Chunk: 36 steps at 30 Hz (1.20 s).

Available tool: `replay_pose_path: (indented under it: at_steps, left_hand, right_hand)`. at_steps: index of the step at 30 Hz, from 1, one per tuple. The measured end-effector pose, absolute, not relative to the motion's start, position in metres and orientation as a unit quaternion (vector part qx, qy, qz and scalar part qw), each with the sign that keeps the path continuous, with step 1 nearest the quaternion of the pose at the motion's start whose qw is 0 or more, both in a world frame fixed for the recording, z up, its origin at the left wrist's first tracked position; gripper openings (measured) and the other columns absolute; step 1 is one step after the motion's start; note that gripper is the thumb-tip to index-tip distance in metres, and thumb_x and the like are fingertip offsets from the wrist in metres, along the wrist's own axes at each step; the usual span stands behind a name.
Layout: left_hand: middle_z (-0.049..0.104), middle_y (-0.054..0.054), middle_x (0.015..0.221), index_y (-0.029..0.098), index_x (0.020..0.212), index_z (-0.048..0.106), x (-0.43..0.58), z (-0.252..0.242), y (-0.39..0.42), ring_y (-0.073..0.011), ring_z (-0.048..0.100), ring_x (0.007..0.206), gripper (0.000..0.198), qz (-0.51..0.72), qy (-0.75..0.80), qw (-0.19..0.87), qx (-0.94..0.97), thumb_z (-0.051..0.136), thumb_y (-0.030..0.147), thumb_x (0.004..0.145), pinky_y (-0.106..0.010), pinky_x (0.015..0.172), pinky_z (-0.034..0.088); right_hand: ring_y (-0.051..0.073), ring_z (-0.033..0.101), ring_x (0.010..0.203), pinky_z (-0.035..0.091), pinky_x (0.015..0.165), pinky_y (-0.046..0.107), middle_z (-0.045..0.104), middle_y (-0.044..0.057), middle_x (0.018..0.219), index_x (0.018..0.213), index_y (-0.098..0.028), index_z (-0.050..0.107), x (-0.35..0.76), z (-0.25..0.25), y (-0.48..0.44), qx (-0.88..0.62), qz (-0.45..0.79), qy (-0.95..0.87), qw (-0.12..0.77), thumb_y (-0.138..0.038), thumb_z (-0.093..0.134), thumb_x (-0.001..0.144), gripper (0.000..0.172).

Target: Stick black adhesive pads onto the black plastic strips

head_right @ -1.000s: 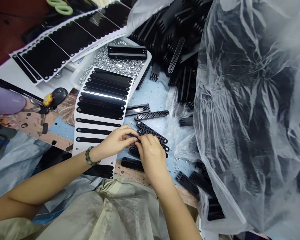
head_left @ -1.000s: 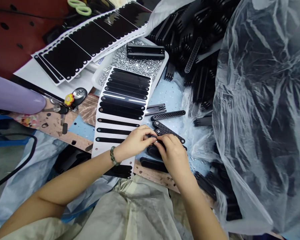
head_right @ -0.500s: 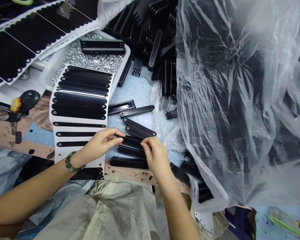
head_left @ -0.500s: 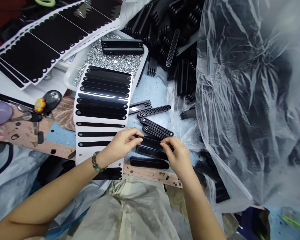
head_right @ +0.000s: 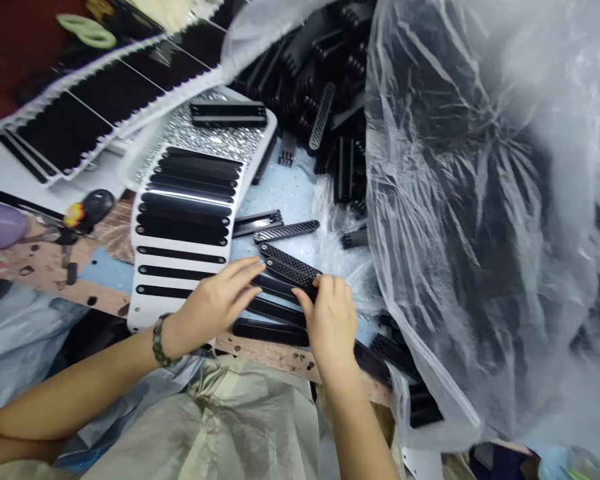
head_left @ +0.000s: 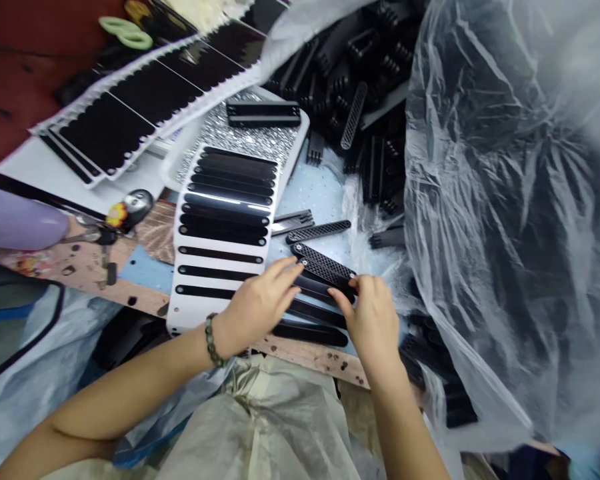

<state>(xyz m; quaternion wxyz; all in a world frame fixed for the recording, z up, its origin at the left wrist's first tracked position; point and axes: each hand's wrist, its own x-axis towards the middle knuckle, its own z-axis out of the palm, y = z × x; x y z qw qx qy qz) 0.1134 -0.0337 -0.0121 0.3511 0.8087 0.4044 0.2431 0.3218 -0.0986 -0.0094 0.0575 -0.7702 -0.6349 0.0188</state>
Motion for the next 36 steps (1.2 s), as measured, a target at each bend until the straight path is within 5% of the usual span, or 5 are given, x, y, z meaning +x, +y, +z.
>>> replay_pose_path:
  at_steps: [6, 14, 21, 31, 36]
  left_hand:
    - [0.055, -0.011, 0.112, 0.018, 0.121, 0.048, 0.037, 0.009, -0.02, -0.0233, 0.056, 0.103, 0.043, 0.33, 0.615, 0.129, 0.705, 0.063, 0.03, 0.082, -0.037, 0.089, 0.049]
    - [0.058, -0.001, 0.08, 0.016, 0.089, 0.056, -0.002, -0.013, 0.024, -0.0149, 0.056, 0.075, 0.022, 0.386, 0.566, 0.487, 0.542, 0.06, 0.036, 0.082, -0.028, 0.072, 0.046]
    - [0.052, -0.002, 0.081, 0.016, 0.076, 0.058, 0.011, 0.009, 0.024, -0.015, 0.05, 0.081, 0.02, 0.36, 0.467, 0.397, 0.703, 0.05, 0.026, 0.091, -0.027, 0.075, 0.04]
    - [0.054, -0.002, 0.08, 0.018, 0.089, 0.061, 0.021, -0.01, 0.029, -0.0153, 0.051, 0.072, 0.015, 0.338, 0.58, 0.287, 0.683, 0.051, 0.029, 0.089, -0.029, 0.068, 0.043]
    - [0.052, -0.01, 0.112, 0.018, 0.121, 0.052, 0.046, -0.005, 0.008, -0.0239, 0.051, 0.108, 0.041, 0.402, 0.557, 0.136, 0.714, 0.061, 0.021, 0.081, -0.038, 0.091, 0.046]
  right_hand:
    - [0.022, 0.052, 0.077, 0.043, 0.07, 0.035, 0.056, 0.006, 0.082, 0.091, -0.019, 0.052, 0.308, -0.003, -0.091, -0.682, -0.016, -0.706, 0.192, -0.037, 0.056, 0.088, 0.018]
    - [0.02, 0.057, 0.086, 0.049, 0.075, 0.034, 0.065, 0.009, 0.094, 0.104, -0.018, 0.061, 0.214, 0.003, -0.017, -0.485, 0.094, -0.809, 0.32, -0.015, 0.047, 0.091, 0.019]
    - [0.019, 0.058, 0.085, 0.05, 0.075, 0.034, 0.068, 0.009, 0.095, 0.108, -0.016, 0.064, 0.184, 0.0, 0.022, -0.447, 0.079, -0.821, 0.348, -0.023, 0.047, 0.093, 0.023]
    - [0.012, 0.064, 0.079, 0.053, 0.076, 0.033, 0.062, -0.001, 0.088, 0.1, -0.026, 0.051, 0.237, 0.027, 0.015, -0.502, 0.265, -0.505, 0.65, -0.023, 0.04, 0.095, 0.012]
    - [0.016, 0.062, 0.087, 0.052, 0.081, 0.034, 0.061, 0.001, 0.091, 0.097, -0.025, 0.059, 0.29, 0.026, -0.034, -0.593, 0.208, -0.55, 0.55, -0.024, 0.058, 0.086, 0.011]
